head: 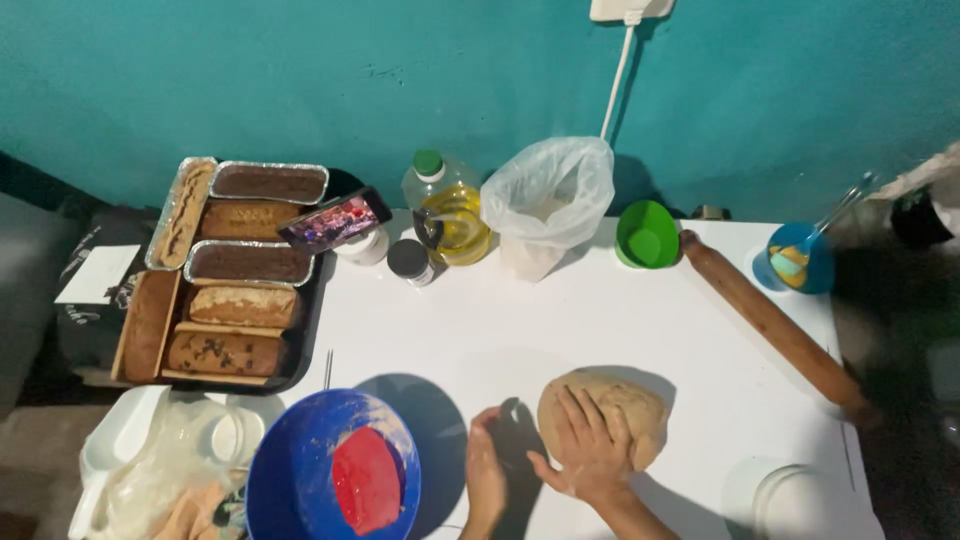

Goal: Kneading a large piece of dough on a white table in a kitchen setting.

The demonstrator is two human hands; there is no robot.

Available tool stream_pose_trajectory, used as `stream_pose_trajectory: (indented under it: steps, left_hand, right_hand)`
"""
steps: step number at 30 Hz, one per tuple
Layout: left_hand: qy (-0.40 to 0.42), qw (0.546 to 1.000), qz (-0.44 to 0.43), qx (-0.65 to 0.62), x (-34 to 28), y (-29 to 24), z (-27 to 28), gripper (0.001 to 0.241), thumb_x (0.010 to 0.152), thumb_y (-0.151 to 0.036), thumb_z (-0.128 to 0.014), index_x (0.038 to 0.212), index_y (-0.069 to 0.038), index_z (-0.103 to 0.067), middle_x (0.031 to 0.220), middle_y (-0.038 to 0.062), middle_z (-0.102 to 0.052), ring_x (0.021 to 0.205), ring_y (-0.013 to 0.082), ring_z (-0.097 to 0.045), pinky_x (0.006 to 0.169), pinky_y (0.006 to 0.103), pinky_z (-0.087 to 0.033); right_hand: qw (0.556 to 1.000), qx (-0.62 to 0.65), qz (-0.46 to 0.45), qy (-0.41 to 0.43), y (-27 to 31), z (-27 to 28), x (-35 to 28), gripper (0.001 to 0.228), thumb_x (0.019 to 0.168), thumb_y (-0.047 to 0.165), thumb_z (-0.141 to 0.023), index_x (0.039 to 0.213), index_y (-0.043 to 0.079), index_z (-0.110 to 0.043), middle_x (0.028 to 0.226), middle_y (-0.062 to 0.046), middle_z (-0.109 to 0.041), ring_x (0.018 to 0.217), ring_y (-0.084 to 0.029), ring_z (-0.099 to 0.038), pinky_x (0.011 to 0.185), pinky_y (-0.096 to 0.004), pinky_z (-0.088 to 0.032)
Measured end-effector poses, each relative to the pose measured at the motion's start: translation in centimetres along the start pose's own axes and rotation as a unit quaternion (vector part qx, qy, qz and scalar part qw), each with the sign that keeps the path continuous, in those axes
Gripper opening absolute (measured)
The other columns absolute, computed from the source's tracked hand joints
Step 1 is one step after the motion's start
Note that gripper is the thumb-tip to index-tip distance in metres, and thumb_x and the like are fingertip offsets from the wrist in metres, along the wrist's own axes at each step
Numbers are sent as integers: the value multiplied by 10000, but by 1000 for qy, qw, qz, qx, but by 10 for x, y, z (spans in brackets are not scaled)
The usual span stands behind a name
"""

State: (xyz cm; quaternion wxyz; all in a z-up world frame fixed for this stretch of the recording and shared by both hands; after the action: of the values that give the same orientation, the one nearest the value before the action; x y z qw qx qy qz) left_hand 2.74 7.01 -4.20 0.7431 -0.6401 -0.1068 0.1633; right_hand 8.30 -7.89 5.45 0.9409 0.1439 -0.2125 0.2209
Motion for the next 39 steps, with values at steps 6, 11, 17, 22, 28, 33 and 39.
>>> stream_pose_trajectory:
  steps: [6, 11, 17, 22, 28, 33, 39]
  left_hand:
    - [-91, 993, 77, -24, 1, -75, 14, 542, 1060, -422, -318, 1341, -40, -583, 1312, 163, -644, 1273, 284, -596, 1103, 395, -416]
    - [-45, 988, -118, 91, 33, -160, -2, 471, 1088, -281, -287, 1403, -30, -533, 1417, 232, -549, 1347, 369, -513, 1144, 413, -370]
    - [39, 921, -292, 254, 36, -165, -77, 597, 1143, -476, -355, 1532, -55, -520, 1539, 207, -522, 1438, 443, -446, 1174, 605, -223]
    - [-11, 859, -380, 343, 62, -133, -103, 687, 895, -622, -498, 1378, -150, -624, 1401, 145, -589, 1288, 379, -500, 1103, 588, -285]
    - [125, 895, -224, 366, 138, -138, -121, 461, 1005, -525, -454, 1256, -217, -688, 1277, 51, -665, 1229, 309, -566, 1093, 521, -346]
    - [116, 880, -265, 377, 49, -111, -79, 587, 1006, -492, -438, 1462, -137, -541, 1499, 146, -512, 1418, 373, -410, 1184, 562, -209]
    - [279, 888, -206, 302, -53, -118, 17, 620, 1044, -497, -361, 1521, -125, -500, 1621, 155, -410, 1534, 325, -273, 1224, 593, -53]
  right_hand:
    - [979, -19, -14, 201, 21, -62, 74, 638, 726, 544, -674, 1186, 103, -676, 1217, -101, -627, 1230, -268, -519, 1091, -502, -293]
    - [915, 226, -317, -107, -20, -11, 107, 274, 1043, 276, -594, 1085, 23, -692, 1067, -189, -686, 1091, -394, -602, 994, -486, -442]
    - [753, 563, -338, -41, -88, 33, -102, 565, 1116, 277, -254, 1081, -26, -729, 1069, -188, -787, 830, -317, -781, 860, -398, -598]
    - [744, 459, -485, -20, -158, -66, -273, 501, 1090, 340, -349, 1126, -23, -694, 869, -198, -746, 633, -247, -692, 681, -396, -565]
    - [791, 473, -385, -44, -85, 29, -99, 375, 1059, 262, -447, 1092, -19, -692, 873, -110, -720, 634, -173, -664, 643, -336, -531]
    - [834, 455, -285, -127, -70, 92, -55, 345, 1117, 249, -464, 1134, -12, -690, 968, -94, -719, 854, -194, -667, 835, -321, -532]
    - [992, 114, 57, -4, -14, 70, -27, 562, 969, 449, -545, 1373, 62, -591, 1464, -126, -563, 1391, -358, -482, 1139, -546, -329]
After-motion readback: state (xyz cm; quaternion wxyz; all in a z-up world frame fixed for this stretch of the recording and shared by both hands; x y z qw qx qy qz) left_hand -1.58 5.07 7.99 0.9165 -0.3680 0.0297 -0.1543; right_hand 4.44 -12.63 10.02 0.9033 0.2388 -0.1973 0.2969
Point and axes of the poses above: each hand's wrist, its own x-axis towards the middle knuckle, its own z-axis out of the back of the hand, y = z × x, the point moved 3 cm from there along x, towards the middle knuckle
